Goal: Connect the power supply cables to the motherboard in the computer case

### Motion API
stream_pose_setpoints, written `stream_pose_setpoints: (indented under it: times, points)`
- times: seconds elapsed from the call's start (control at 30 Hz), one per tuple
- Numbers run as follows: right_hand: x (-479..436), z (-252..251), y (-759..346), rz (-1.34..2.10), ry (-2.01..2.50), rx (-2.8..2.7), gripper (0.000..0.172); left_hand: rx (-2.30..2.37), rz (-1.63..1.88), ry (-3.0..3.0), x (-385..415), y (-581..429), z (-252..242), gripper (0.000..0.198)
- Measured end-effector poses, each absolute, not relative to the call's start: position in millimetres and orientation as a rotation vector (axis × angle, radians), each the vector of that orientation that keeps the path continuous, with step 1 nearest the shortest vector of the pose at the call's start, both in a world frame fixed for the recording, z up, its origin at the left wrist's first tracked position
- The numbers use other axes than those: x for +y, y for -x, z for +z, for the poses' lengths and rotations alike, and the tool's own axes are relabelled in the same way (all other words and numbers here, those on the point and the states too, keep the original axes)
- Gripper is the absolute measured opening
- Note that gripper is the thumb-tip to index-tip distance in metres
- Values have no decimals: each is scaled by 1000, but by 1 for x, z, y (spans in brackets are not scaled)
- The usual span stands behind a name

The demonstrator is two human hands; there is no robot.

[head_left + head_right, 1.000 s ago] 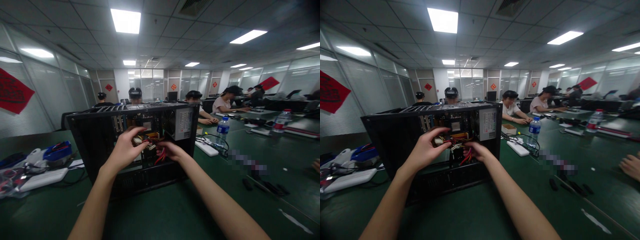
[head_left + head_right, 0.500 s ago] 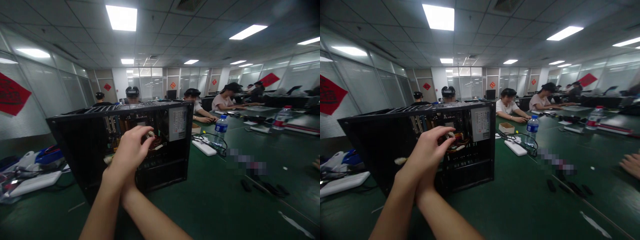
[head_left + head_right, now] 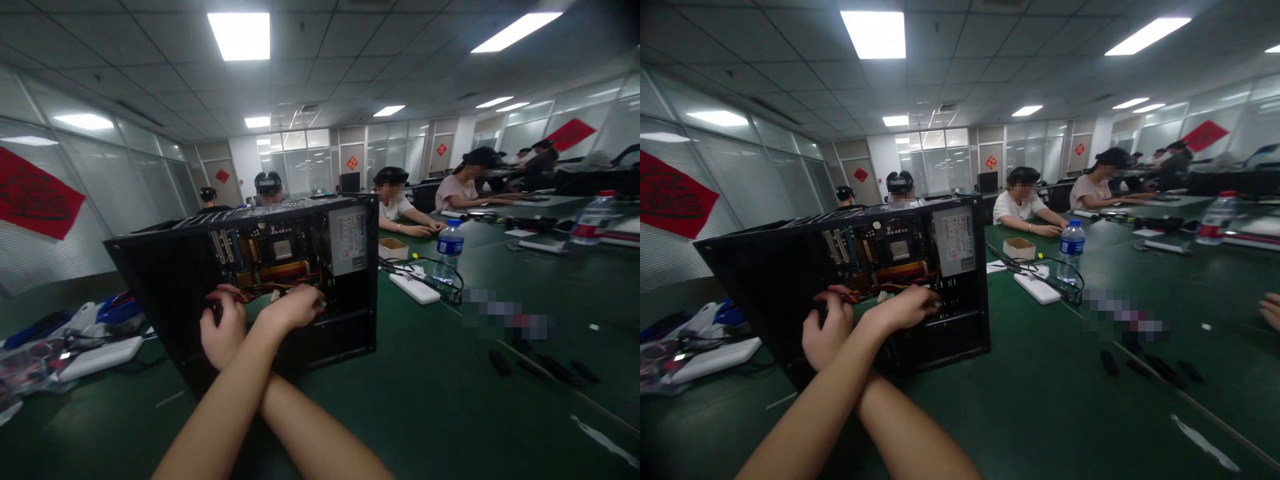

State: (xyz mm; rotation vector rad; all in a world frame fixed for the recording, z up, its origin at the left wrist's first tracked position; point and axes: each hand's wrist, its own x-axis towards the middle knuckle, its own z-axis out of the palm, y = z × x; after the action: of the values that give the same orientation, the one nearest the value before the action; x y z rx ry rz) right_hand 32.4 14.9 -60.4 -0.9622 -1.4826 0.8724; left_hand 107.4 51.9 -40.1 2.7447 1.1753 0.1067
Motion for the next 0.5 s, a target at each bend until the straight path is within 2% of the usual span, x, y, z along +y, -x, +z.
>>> stream_pose_setpoints:
  times: [0.1,0.27,0.37,0.5]
  points:
    - [20,-60,-29,898,994,-1299,28,1143,-52,-2681,70,-118,-45,29]
    - [36,-61,-35,1059,817,-788,28,1190,-240,-2579,72,-144,-54,19]
    - [44,-62,-44,1042,598,-540,25,1208,-174,-2603,60,-157,-41,23]
    - [54,-57,-67,1055,402,-479,32,1189,77,-2707,21,-155,-3,19]
